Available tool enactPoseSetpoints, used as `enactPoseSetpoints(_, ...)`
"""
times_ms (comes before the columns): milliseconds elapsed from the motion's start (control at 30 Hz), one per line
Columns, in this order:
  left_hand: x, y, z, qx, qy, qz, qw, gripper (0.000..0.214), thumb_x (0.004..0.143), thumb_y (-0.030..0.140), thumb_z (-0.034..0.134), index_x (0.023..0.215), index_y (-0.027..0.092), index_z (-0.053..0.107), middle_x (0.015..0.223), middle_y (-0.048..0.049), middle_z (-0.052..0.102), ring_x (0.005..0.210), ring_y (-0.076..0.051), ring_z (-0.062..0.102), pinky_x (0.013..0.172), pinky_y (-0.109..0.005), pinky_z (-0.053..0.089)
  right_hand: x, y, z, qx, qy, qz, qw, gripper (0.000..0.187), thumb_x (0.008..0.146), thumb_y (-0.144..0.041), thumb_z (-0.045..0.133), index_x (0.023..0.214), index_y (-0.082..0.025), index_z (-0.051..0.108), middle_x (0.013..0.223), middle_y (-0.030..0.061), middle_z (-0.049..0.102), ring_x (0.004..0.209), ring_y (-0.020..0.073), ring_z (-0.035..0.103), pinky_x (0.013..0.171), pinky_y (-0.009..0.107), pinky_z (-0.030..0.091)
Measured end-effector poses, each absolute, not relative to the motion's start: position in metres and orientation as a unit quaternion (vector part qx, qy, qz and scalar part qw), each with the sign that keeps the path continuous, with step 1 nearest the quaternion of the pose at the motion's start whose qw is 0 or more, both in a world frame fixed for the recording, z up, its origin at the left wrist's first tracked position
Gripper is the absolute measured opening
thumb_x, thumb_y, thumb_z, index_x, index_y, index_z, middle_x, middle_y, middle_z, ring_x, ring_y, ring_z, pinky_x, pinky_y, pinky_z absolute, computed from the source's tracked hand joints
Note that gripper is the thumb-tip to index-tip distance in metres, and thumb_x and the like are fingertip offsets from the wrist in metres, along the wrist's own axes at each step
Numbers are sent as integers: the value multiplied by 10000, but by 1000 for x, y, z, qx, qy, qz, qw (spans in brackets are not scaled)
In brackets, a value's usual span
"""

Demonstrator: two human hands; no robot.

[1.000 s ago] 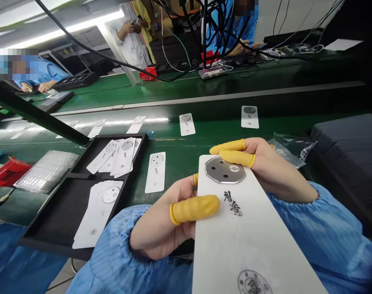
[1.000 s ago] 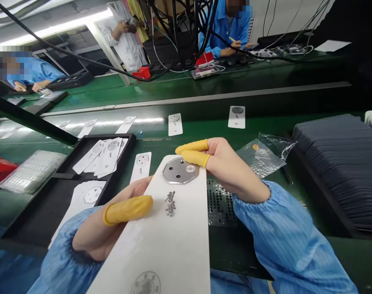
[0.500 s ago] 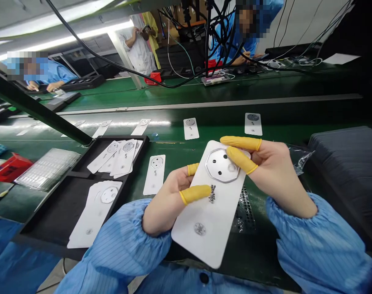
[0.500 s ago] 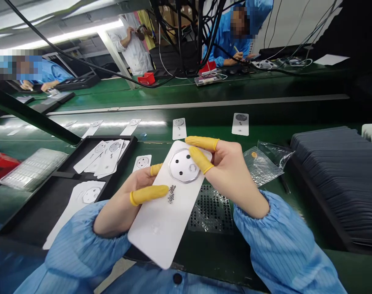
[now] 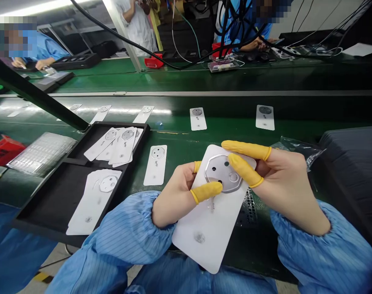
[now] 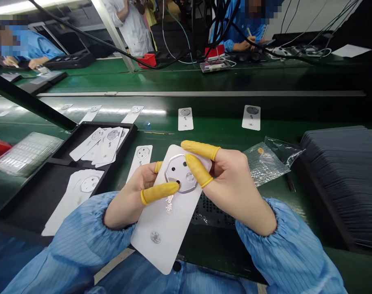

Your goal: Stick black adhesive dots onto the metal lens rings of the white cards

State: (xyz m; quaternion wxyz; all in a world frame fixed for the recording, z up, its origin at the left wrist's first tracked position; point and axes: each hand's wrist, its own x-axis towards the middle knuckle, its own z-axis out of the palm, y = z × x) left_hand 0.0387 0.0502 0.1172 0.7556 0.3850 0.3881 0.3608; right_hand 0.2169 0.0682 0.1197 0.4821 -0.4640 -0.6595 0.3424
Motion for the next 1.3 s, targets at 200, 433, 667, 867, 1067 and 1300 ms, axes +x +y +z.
enactPoseSetpoints(200, 34, 50, 111, 375, 387, 348, 767, 333, 702, 287, 773, 960, 134, 630, 830, -69, 711, 649, -167, 669, 602, -263, 548, 217, 69, 115, -482, -692, 287, 453, 222, 809, -303, 670, 1027, -314, 714, 926, 6, 739, 689, 182, 687, 518, 290, 600)
enactPoseSetpoints(433, 32, 52, 102, 384, 440, 348, 734, 366, 599, 342, 828, 813, 125, 626, 716, -58, 689, 607, -196, 665, 559, -292, 541, 213, 70, 111, -465, -750, 230, 411, 264, 838, -284, 628, 1094, -307, 685, 934, 6, 737, 573, 138, 640, 428, 263, 528)
enactPoseSetpoints(667, 29, 53, 97, 401, 461, 348, 712, 311, 638, 328, 788, 812, 122, 633, 710, -54, 675, 610, -199, 661, 542, -289, 531, 207, 71, 103, -437, -776, 218, 398, 290, 842, -215, 609, 1111, -299, 678, 744, -1, 705, 479, 105, 563, 407, 250, 477)
enactPoseSetpoints(867, 24, 61, 82, 344, 436, 350, 754, 341, 624, 278, 819, 871, 103, 663, 773, -72, 715, 625, -164, 670, 572, -255, 542, 206, 85, 95, -474, -716, 359, 365, 273, 830, -272, 616, 1088, -221, 688, 904, 33, 732, 631, 154, 669, 472, 258, 548)
enactPoseSetpoints(1067, 27, 71, 62, 289, 420, 386, 769, 366, 574, 232, 853, 881, 109, 698, 816, -79, 741, 668, -174, 688, 635, -277, 551, 200, 99, 84, -490, -649, 467, 348, 307, 823, -411, 632, 1063, -228, 688, 1091, 57, 700, 946, 226, 682, 706, 330, 615)
enactPoseSetpoints(1300, 18, 72, 49, 282, 493, 444, 693, 322, 556, 275, 853, 777, 98, 699, 694, -67, 730, 577, -183, 677, 524, -265, 528, 279, 216, 54, -707, -635, 182, 254, 466, 851, -403, 577, 1178, -72, 603, 1113, 187, 647, 1012, 244, 643, 850, 329, 499)
